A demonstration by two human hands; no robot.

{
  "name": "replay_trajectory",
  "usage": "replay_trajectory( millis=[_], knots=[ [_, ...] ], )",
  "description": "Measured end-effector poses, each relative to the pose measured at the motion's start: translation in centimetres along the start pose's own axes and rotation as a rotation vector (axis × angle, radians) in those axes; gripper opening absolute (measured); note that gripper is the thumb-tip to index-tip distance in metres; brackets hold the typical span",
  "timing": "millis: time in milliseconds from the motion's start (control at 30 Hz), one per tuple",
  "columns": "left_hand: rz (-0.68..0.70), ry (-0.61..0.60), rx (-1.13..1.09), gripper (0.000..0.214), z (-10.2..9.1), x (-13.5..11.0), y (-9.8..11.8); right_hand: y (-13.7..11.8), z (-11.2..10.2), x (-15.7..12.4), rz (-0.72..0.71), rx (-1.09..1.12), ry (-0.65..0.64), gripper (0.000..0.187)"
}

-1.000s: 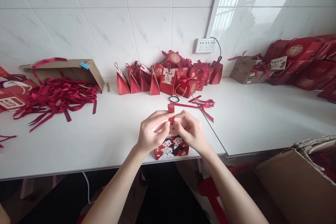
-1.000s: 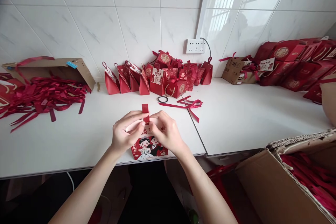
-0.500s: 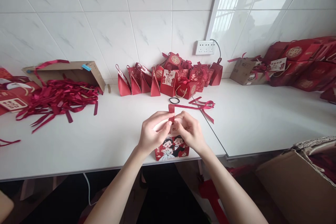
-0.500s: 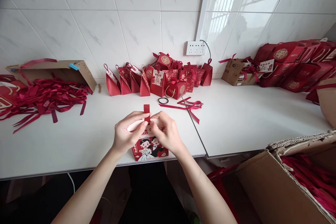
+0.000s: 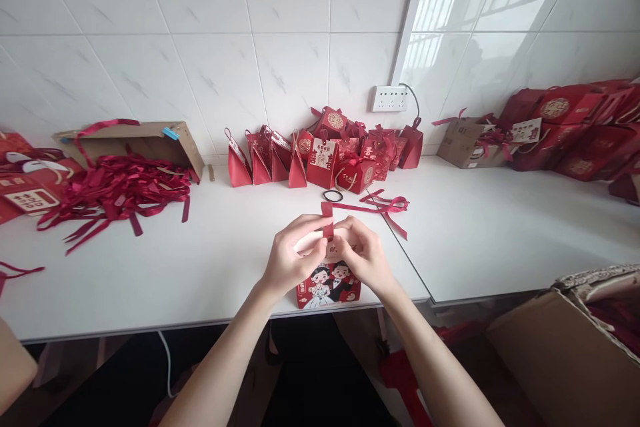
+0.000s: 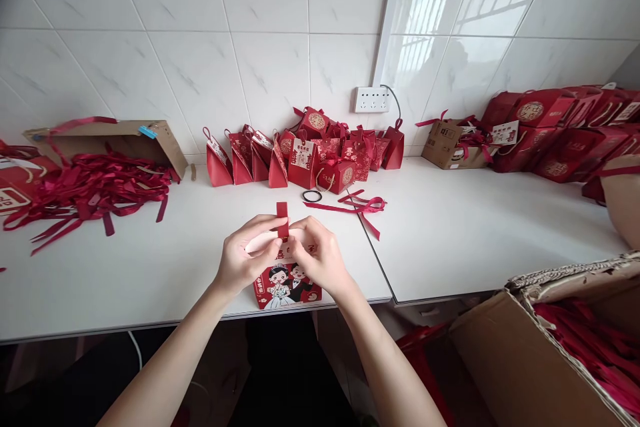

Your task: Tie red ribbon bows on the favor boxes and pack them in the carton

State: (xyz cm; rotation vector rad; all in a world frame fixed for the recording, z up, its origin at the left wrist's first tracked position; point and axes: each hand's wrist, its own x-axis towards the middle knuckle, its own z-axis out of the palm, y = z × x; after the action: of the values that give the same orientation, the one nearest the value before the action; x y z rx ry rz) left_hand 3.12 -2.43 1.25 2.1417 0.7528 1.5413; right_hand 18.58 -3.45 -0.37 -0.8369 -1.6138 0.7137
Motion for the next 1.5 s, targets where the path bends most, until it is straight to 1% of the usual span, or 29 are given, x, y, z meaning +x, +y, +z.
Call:
replay_trajectory(
  millis=[100,167,233,333,433,467,500,600,633,767,867,933,1000,1033,1100,1133,1167,1200,1267,1367,1433,1500],
  knots=[
    [-0.021,0.016,0.001,0.025,0.1,0.1,0.3,0.0,0.1,0.0,0.012,-0.013,0.008,0.019],
    [-0.068,0.019,-0.016,0.022,0.2,0.2,0.6,0.0,0.3,-0.1,0.020,-0.025,0.024,0.019],
    [-0.120,0.026,-0.017,0.024,0.3,0.2,0.9,-0.2,0.5,-0.1,0.038,-0.039,0.053,0.019],
    [-0.159,0.080,-0.007,0.041,0.7,0.0,1.0,-0.4,0.8,-0.1,0.054,-0.057,0.097,0.019],
    [-0.213,0.168,-0.053,0.059,1.0,-0.4,0.9,-0.5,0.9,-0.1,0.055,-0.051,0.093,0.019],
    [-0.243,0.189,-0.063,0.058,1.1,-0.4,0.8,-0.5,0.8,0.0,0.058,-0.046,0.087,0.019],
    [-0.272,0.201,-0.061,0.054,1.2,-0.5,0.8,-0.5,0.8,0.0,0.061,-0.042,0.082,0.019],
    [-0.319,0.205,-0.021,0.030,1.2,-0.6,0.9,-0.4,0.7,0.0,0.054,-0.041,0.078,0.019],
    [-0.319,0.206,-0.023,0.027,1.2,-0.6,0.9,-0.4,0.7,-0.1,0.047,-0.045,0.078,0.019],
    [-0.341,0.227,-0.066,0.029,1.4,-0.6,0.7,-0.4,1.0,-0.1,0.038,-0.077,0.101,0.018],
    [-0.371,0.225,-0.102,0.029,1.4,-0.6,0.2,-0.5,0.9,0.1,0.066,-0.069,0.098,0.017],
    [-0.355,0.188,-0.165,0.034,1.1,-0.7,0.0,-0.8,0.5,0.3,0.075,-0.048,0.068,0.016],
    [-0.341,0.112,-0.240,0.040,0.6,-1.1,0.3,-1.5,0.0,0.3,0.088,-0.029,0.098,0.013],
    [-0.357,0.053,-0.279,0.038,0.4,-1.4,0.6,-2.0,-0.4,0.2,0.107,-0.015,0.130,0.013],
    [-0.437,-0.082,-0.361,0.029,-0.1,-2.3,1.8,-3.5,-1.0,-0.3,0.170,0.029,0.176,0.020],
    [-0.481,-0.126,-0.402,0.026,-0.2,-2.8,2.5,-4.4,-1.2,-0.7,0.204,0.059,0.168,0.023],
    [-0.518,-0.141,-0.442,0.025,-0.3,-3.4,3.3,-5.3,-1.4,-1.1,0.233,0.090,0.139,0.022],
    [-0.542,-0.126,-0.479,0.026,-0.4,-3.9,4.1,-6.3,-1.5,-1.6,0.254,0.117,0.104,0.020],
    [-0.544,-0.047,-0.531,0.028,-0.4,-4.7,5.7,-8.2,-1.7,-2.6,0.280,0.152,0.048,0.018],
    [-0.530,0.041,-0.565,0.032,-0.5,-5.2,7.9,-10.6,-1.8,-4.1,0.297,0.146,0.019,0.022],
    [-0.578,0.081,-0.602,0.032,-0.6,-5.1,9.4,-11.8,-1.9,-4.8,0.312,0.126,0.009,0.025],
    [-0.663,0.128,-0.662,0.030,-0.6,-4.9,10.9,-12.5,-1.9,-5.4,0.318,0.111,-0.001,0.025]
  ],
)
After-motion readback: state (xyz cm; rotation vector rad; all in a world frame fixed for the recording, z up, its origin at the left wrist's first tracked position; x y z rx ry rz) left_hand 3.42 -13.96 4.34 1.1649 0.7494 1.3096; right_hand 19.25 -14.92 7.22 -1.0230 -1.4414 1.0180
